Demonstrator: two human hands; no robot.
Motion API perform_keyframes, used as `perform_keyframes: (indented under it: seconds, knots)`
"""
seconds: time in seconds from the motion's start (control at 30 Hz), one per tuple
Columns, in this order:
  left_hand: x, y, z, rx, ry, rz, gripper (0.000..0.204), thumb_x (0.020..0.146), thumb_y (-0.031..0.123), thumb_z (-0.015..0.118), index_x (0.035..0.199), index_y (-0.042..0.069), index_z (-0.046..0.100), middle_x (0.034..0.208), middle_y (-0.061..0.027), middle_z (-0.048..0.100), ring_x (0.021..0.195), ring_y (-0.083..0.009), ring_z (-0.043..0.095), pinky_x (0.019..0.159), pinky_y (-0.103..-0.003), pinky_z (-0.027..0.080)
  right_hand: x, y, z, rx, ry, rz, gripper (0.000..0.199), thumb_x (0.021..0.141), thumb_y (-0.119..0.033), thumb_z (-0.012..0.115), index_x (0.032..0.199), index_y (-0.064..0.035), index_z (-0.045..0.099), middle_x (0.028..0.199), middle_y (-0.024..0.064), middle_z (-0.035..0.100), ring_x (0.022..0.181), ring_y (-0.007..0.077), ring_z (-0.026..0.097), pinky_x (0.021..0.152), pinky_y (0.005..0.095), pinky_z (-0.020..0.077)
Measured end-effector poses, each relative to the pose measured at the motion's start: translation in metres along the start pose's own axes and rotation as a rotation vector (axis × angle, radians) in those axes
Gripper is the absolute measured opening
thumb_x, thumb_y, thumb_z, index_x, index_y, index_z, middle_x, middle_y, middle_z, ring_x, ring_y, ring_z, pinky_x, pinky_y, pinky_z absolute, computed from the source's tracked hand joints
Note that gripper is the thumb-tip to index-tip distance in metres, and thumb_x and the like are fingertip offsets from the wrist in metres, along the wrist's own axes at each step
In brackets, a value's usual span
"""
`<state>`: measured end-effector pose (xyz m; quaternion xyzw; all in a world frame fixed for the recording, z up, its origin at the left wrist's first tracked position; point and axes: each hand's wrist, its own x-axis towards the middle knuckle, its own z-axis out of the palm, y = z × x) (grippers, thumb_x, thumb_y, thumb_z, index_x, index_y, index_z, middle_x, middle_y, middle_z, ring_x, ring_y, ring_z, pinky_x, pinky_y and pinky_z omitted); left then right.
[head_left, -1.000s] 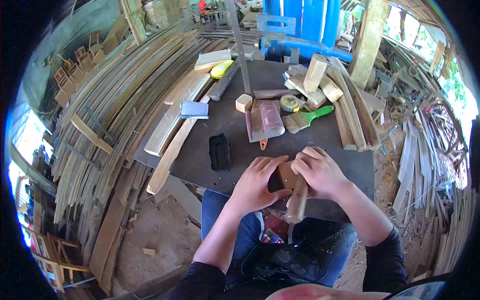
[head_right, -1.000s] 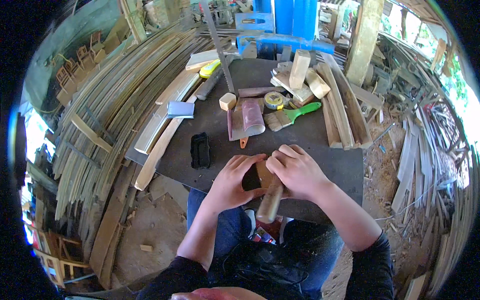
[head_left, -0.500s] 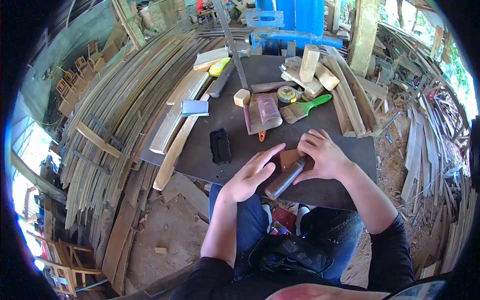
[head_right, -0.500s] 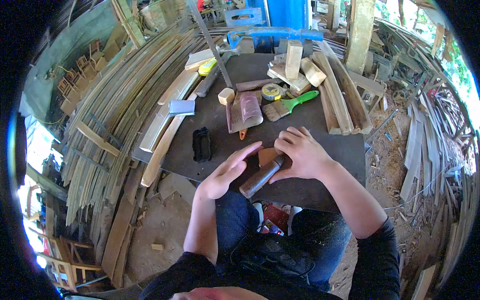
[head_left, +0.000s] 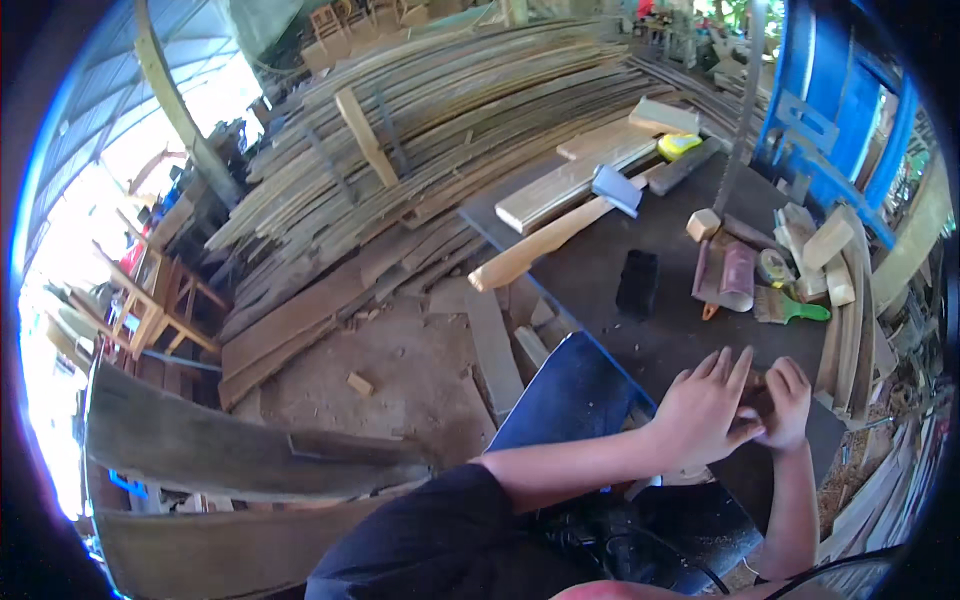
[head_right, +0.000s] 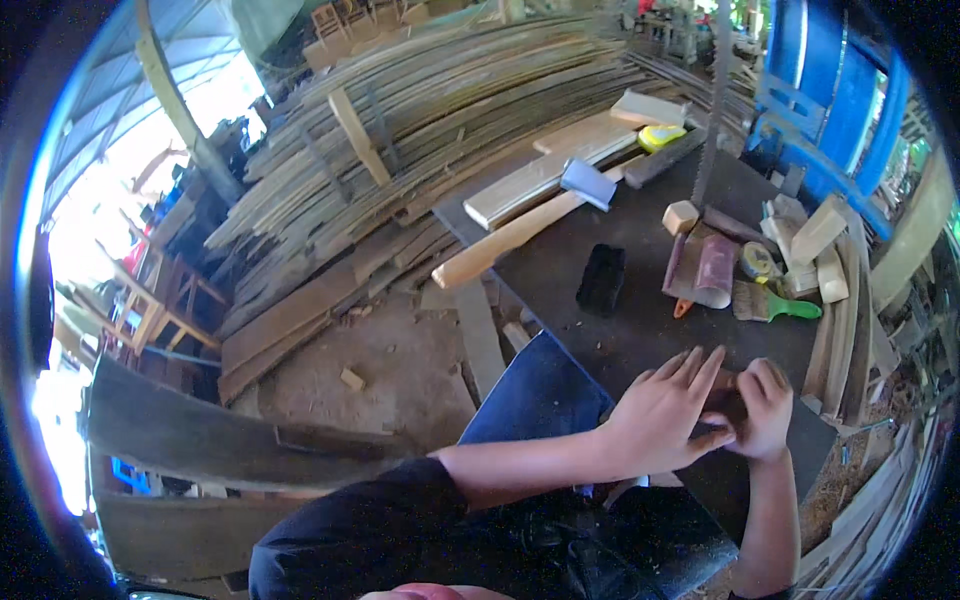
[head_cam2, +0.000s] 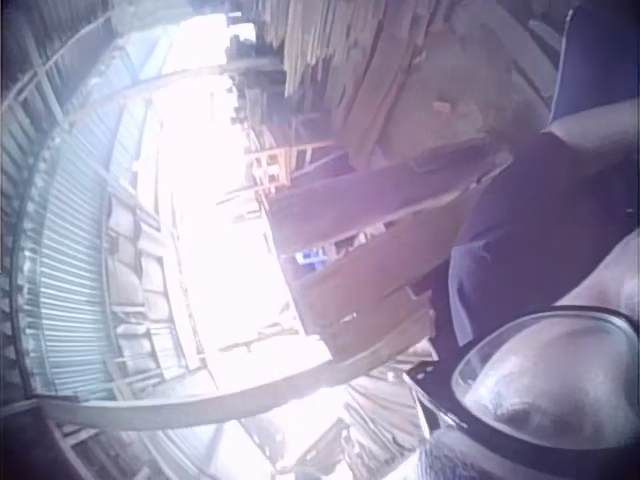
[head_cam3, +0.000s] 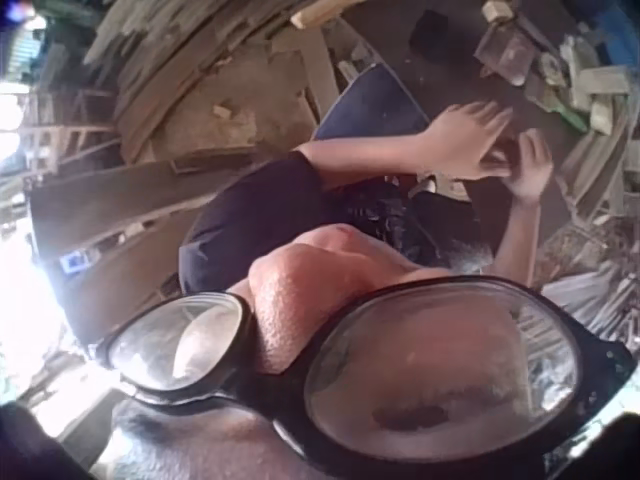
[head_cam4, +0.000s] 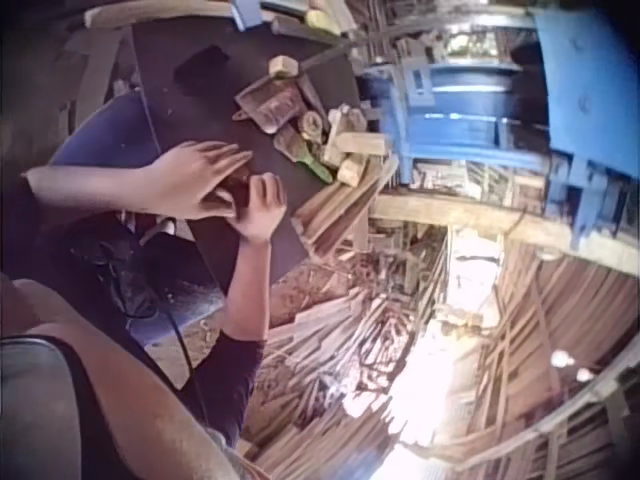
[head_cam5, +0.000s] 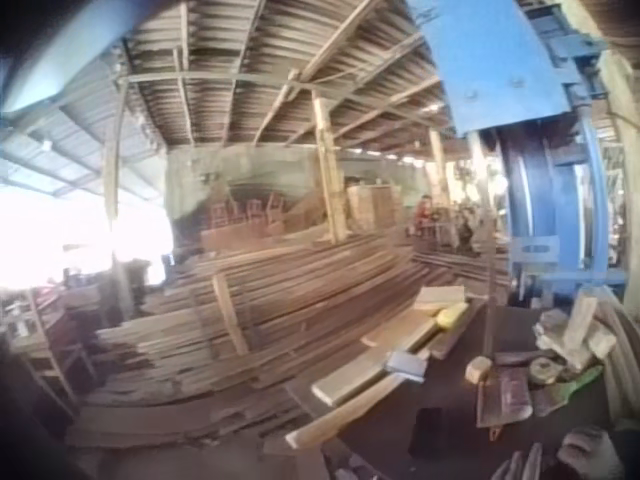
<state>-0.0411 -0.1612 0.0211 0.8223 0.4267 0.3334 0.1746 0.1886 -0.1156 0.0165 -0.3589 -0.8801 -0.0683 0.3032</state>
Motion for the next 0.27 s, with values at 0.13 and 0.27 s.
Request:
perform_keyframes:
  seconds: [0.13, 0.27]
  knots:
    - [0.006, -0.007, -0.013, 0.028, -0.143, -0.041, 0.111, 0.086, 0.056, 0.083, 0.161, -0.011, 0.035, 0.154, -0.0385, 0.05, 0.149, -0.051, 0.049, 0.116, -0.051, 0.048, 0.003, -0.001, 0.005, 0.04, 0.044, -0.047, 0.058, 0.096, -0.057, 0.07, 0.088, -0.0004, 0.06, 0.085, 0.017, 0.052, 0.075, 0.0396, 0.058, 0.066, 0.0493, 0.046]
    - [0.011, -0.013, -0.007, 0.084, -0.318, -0.052, 0.117, 0.081, 0.053, 0.089, 0.163, -0.01, 0.032, 0.16, -0.0368, 0.044, 0.157, -0.046, 0.04, 0.121, -0.049, 0.045, -0.009, 0.005, 0.015, 0.033, 0.139, 0.068, 0.056, 0.097, -0.055, 0.068, 0.092, 0.0002, 0.062, 0.087, 0.0194, 0.054, 0.076, 0.0399, 0.058, 0.067, 0.0507, 0.0462]
